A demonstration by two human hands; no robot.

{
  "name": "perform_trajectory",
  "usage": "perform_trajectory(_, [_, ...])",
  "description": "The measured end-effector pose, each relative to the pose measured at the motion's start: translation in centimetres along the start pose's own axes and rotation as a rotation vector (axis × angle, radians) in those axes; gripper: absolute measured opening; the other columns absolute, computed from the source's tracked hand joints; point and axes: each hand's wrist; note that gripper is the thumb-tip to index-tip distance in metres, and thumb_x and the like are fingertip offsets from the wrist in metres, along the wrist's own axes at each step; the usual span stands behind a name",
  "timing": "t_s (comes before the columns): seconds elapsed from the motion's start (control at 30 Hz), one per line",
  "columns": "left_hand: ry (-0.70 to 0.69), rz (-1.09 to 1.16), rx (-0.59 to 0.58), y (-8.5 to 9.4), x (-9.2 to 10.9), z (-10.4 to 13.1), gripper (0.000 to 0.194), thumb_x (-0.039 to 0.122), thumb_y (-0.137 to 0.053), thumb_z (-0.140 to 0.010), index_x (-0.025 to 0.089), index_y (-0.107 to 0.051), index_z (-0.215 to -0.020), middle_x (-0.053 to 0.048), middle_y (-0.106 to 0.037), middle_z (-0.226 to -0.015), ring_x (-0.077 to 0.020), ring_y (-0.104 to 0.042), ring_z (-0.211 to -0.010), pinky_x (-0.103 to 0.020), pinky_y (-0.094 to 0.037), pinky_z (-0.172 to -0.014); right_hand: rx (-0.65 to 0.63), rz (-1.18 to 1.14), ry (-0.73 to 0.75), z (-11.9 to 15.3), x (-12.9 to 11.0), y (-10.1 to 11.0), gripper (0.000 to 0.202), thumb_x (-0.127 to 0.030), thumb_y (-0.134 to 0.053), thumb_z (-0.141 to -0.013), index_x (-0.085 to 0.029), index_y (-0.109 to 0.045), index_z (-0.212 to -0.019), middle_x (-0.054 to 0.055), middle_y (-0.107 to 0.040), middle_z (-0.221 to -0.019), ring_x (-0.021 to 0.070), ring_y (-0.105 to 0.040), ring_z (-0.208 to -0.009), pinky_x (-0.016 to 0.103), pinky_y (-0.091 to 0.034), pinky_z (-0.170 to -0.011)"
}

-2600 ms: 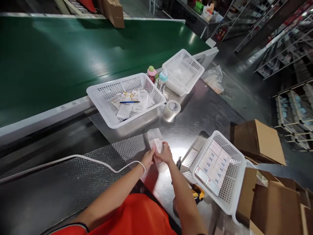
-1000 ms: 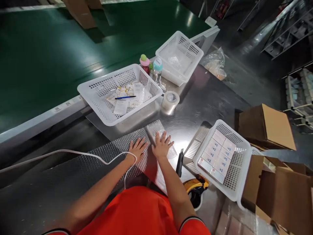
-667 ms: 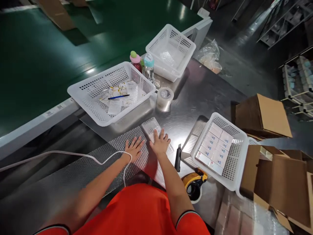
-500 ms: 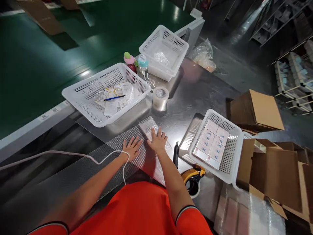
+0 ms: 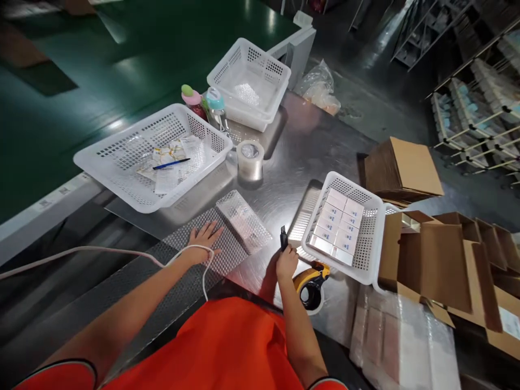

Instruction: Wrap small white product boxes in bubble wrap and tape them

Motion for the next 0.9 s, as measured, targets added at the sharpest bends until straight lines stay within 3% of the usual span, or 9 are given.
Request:
perform_trajectory(0.07, [0.006,-0.02,0.087,0.1,-0.6,-0.1,0.083,0.048,-0.061,-0.089,0.021,-0.031,-0.162,-0.016,-0.016,-0.172,-0.0384,-0.016,-0.159,-0.064,-0.018,-0.124,0.027,-0.094,-0.019,-0.1,0.6,0.1,0.039,-0.014,-0.042,-0.094,-0.003,-0.06,-0.126,0.023,-0.065,-0.11,0.03,-0.064,-0.102,0.038,-0.049,-0.091])
perform_trajectory(0.13, [0.036,-0.018,0.103,0.4,-1.0,-0.2,0.086,0.048,-0.063,-0.088,0.017,-0.032,-0.161,-0.018,-0.019,-0.171,-0.0386,-0.019,-0.158,-0.063,-0.019,-0.124,0.12,-0.24,0.008,0.4,1.0,0.6,0.043,-0.016,-0.036,-0.095,-0.006,-0.056,-0.132,0.022,-0.063,-0.112,0.0299,-0.064,-0.103,0.041,-0.05,-0.09])
perform_trajectory(0.23, [0.076,0.017,0.073,0.6,-1.5,-0.5,0.088,0.048,-0.066,-0.086,0.014,-0.033,-0.16,-0.019,-0.022,-0.17,-0.0378,-0.023,-0.157,-0.062,-0.022,-0.124,0.192,-0.451,0.206,2.1,-0.7,1.4,0.047,-0.022,-0.029,-0.101,-0.014,-0.047,-0.144,0.017,-0.061,-0.122,0.0274,-0.063,-0.111,0.042,-0.052,-0.095])
perform_trajectory(0.3, [0.102,0.039,0.103,0.5,-1.9,-0.4,0.089,0.048,-0.067,-0.085,0.012,-0.034,-0.16,-0.019,-0.023,-0.17,-0.0377,-0.024,-0.157,-0.06,-0.023,-0.124,0.082,-0.488,0.37,3.3,-4.4,1.4,0.046,-0.023,-0.028,-0.103,-0.017,-0.046,-0.145,0.014,-0.062,-0.123,0.0249,-0.063,-0.113,0.04,-0.053,-0.096])
perform_trajectory(0.37, [0.126,0.054,0.155,0.3,-2.2,-0.3,0.083,0.046,-0.064,-0.087,0.011,-0.038,-0.158,-0.019,-0.025,-0.169,-0.038,-0.025,-0.156,-0.058,-0.025,-0.124,-0.079,-0.412,0.466,3.9,-9.6,0.9,0.044,-0.023,-0.031,-0.103,-0.016,-0.05,-0.142,0.015,-0.063,-0.124,0.0244,-0.065,-0.112,0.038,-0.055,-0.095])
perform_trajectory(0.47, [0.127,0.077,0.203,-0.2,-2.7,0.0,0.075,0.039,-0.06,-0.089,0.011,-0.041,-0.156,-0.017,-0.031,-0.167,-0.0358,-0.03,-0.154,-0.053,-0.028,-0.124,-0.26,-0.205,0.467,3.5,-17.2,-0.3,0.042,-0.019,-0.031,-0.104,-0.013,-0.052,-0.14,0.019,-0.062,-0.129,0.0243,-0.069,-0.104,0.036,-0.057,-0.088])
perform_trajectory(0.57, [0.126,0.086,0.249,-0.7,-3.1,0.1,0.077,0.03,-0.061,-0.085,0.01,-0.04,-0.157,-0.016,-0.034,-0.167,-0.0326,-0.033,-0.154,-0.049,-0.03,-0.125,-0.328,-0.076,0.47,2.4,-21.5,-1.3,0.04,-0.018,-0.034,-0.104,-0.012,-0.051,-0.141,0.019,-0.061,-0.13,0.0238,-0.072,-0.1,0.034,-0.059,-0.083])
perform_trajectory(0.8, [0.121,0.087,0.25,-1.1,-3.5,0.1,0.08,0.024,-0.062,-0.083,0.009,-0.037,-0.157,-0.015,-0.031,-0.168,-0.0307,-0.031,-0.155,-0.048,-0.029,-0.125,-0.359,-0.006,0.53,1.1,-24.1,-2.5,0.04,-0.017,-0.044,-0.101,-0.013,-0.05,-0.141,0.019,-0.062,-0.131,0.0245,-0.072,-0.105,0.033,-0.06,-0.084])
perform_trajectory(0.9, [0.131,0.075,0.227,-1.2,-3.7,-0.1,0.078,0.034,-0.062,-0.087,0.013,-0.038,-0.158,-0.015,-0.032,-0.168,-0.0313,-0.031,-0.155,-0.048,-0.029,-0.125,-0.386,0.006,0.534,2.0,-21.6,-2.0,0.046,-0.013,-0.044,-0.099,-0.013,-0.047,-0.145,0.02,-0.061,-0.133,0.0257,-0.07,-0.111,0.033,-0.058,-0.09])
Point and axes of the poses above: each hand's wrist, its own z-axis away from the middle knuckle, its own y-axis out of the back of the hand, x = y × z
